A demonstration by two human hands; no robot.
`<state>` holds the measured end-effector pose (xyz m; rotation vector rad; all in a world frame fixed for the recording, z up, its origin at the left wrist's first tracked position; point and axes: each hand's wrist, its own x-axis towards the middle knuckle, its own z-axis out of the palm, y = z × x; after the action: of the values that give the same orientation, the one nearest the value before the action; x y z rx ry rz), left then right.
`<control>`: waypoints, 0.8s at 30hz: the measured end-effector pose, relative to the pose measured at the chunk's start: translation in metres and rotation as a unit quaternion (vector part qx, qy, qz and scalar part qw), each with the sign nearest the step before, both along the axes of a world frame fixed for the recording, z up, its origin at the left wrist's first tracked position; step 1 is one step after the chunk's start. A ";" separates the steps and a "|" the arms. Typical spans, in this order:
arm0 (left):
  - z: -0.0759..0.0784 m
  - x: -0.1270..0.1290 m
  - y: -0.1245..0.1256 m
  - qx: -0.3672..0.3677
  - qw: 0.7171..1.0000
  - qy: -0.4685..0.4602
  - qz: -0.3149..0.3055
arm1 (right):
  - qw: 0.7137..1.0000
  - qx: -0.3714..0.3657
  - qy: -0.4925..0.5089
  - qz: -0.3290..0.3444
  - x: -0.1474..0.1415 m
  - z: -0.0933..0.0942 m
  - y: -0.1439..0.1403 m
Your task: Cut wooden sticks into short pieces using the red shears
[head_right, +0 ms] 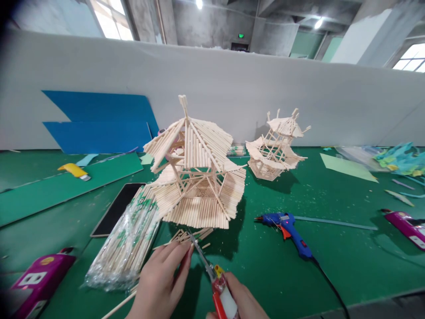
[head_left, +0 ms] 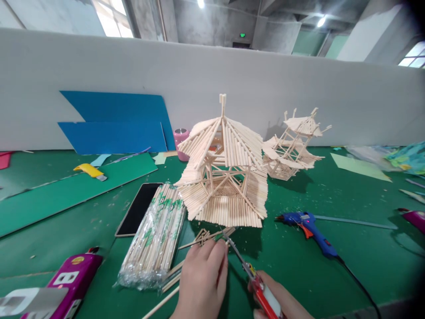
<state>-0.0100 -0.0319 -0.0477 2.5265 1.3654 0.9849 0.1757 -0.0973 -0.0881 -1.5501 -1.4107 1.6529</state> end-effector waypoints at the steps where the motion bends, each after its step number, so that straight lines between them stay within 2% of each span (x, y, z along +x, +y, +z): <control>1: 0.000 -0.001 0.000 0.002 1.000 0.012 -0.002 | 1.000 -0.005 -0.003 -0.001 0.000 -0.004 0.000; 5: -0.001 -0.002 0.001 0.003 0.999 0.040 -0.017 | 0.999 -0.025 0.007 -0.020 -0.002 -0.018 0.002; 9: -0.002 -0.002 0.002 -0.010 0.999 0.030 -0.012 | 0.997 -0.057 0.049 -0.026 -0.002 -0.016 0.004; 13: -0.003 -0.002 0.002 -0.013 1.000 0.021 -0.002 | 0.996 -0.073 0.047 -0.027 0.002 -0.016 0.005; 18: 0.000 0.000 0.001 -0.003 1.000 0.026 -0.008 | 0.995 -0.073 0.055 -0.041 0.002 -0.031 0.003; 21: 0.002 0.002 0.001 0.028 0.998 0.047 -0.012 | 0.996 -0.064 0.037 -0.046 0.001 -0.038 0.001; 24: 0.002 0.002 0.002 0.091 0.992 0.078 -0.025 | 0.998 -0.051 0.005 -0.033 0.002 -0.039 -0.001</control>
<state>-0.0079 -0.0304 -0.0454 2.8121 1.2967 0.9616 0.1781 -0.0979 -0.1275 -1.6253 -1.2727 1.7143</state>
